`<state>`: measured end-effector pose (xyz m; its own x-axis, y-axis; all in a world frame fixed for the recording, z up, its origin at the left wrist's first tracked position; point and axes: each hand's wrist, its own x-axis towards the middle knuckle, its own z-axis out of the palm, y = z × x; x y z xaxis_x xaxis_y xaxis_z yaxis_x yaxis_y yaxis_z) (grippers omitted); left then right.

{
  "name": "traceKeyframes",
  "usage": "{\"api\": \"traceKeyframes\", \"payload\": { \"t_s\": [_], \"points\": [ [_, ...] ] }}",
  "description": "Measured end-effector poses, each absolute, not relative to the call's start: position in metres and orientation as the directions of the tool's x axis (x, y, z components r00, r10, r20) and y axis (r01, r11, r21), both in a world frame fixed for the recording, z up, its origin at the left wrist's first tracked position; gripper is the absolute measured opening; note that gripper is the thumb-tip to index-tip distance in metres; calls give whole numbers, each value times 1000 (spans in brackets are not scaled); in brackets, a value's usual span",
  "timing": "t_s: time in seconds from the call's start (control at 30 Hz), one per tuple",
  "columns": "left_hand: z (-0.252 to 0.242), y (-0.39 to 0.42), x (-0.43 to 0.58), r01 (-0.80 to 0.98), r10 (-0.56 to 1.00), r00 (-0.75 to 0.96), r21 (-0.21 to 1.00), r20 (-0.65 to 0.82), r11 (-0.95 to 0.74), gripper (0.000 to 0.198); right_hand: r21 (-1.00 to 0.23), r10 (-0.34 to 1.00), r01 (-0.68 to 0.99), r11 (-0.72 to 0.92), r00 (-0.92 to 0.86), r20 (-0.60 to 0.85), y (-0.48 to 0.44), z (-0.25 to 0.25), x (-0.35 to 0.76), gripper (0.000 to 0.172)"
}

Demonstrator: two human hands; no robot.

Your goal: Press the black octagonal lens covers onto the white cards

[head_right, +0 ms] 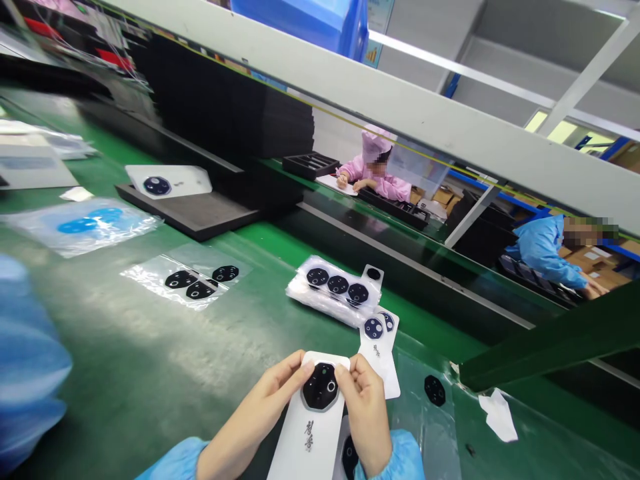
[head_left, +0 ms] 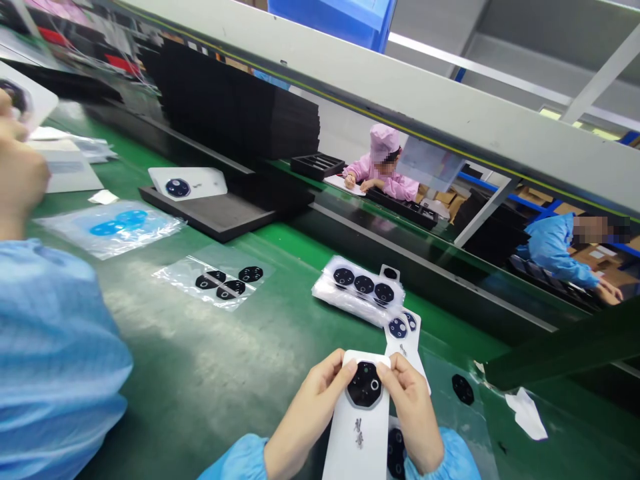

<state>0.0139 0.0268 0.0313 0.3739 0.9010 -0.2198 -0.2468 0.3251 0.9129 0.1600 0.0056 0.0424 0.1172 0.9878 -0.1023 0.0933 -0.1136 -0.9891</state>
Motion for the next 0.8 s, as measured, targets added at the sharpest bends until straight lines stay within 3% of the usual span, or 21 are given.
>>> {"api": "traceKeyframes", "payload": {
  "t_s": [0.3,0.6,0.8],
  "points": [
    [33,26,21,-257,923,290,909,-252,329,39,-951,999,305,-48,10,-47,11,44,159,39],
    [38,24,17,-291,928,312,910,-201,295,34,-978,984,197,-67,-150,-98,6,45,163,37],
    [36,27,10,-392,869,419,812,-261,433,27,-984,970,158,-85,-213,-118,-2,52,165,32]
  ]
}}
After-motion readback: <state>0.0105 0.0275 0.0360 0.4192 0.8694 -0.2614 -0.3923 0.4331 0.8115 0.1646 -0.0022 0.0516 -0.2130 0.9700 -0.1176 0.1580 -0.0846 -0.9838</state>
